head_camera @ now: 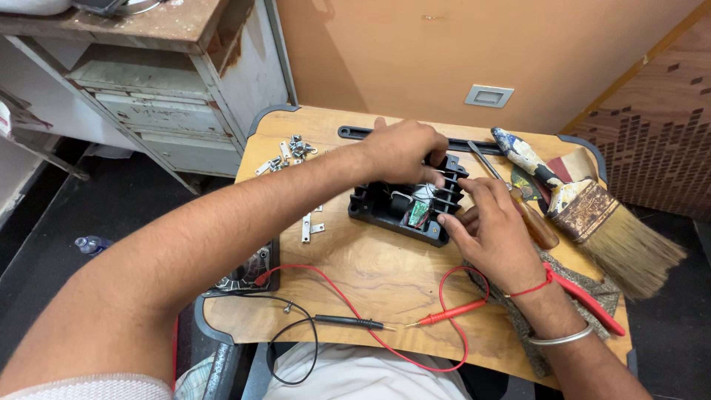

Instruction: The person works on an electronic circuit inside a black housing, using pliers to manipulate wires and sandpaper to rub a small metal component.

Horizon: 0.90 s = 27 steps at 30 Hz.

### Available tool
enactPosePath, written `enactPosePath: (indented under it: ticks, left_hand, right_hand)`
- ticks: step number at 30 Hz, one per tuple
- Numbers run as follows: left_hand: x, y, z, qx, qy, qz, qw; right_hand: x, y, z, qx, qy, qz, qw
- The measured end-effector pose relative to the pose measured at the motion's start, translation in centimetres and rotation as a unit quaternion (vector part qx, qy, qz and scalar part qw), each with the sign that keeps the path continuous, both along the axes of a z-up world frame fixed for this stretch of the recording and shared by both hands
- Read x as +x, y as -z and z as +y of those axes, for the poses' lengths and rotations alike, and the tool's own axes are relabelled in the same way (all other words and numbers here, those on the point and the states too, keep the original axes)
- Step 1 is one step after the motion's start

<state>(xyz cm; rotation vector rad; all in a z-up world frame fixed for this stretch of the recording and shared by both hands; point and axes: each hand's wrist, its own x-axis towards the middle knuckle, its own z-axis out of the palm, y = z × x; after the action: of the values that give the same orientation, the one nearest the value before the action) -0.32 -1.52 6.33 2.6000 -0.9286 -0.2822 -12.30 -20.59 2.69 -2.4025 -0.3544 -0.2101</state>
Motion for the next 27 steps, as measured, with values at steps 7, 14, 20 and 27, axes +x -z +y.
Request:
enactPosePath:
  ticks: [7, 14, 20, 27]
  left_hand:
    - [1.1, 1.3, -1.1, 0.026, -0.034, -0.017, 0.999]
    - [2.8, 2.6, -1.1, 0.002, -0.04, 0.023, 0.999]
    - [3.4, 3.2, -1.4, 0.004, -0.042, 0.019, 0.999]
    - [3.5, 4.1, -1.8, -0.018, -0.077, 0.005, 0.997]
  right_hand:
    - [-0.1, 0.2, 0.0, 0.001, -0.001, -0.008, 1.0]
    - [-0.2, 0.3, 0.0, -0.012, -0.004, -0.029, 0.999]
    - [-0.2, 0.4, 0.1, -0.03, 0.006, -0.026, 0.999]
    - [0.1, 0.1, 0.3, -0.004, 0.017, 0.0, 1.0]
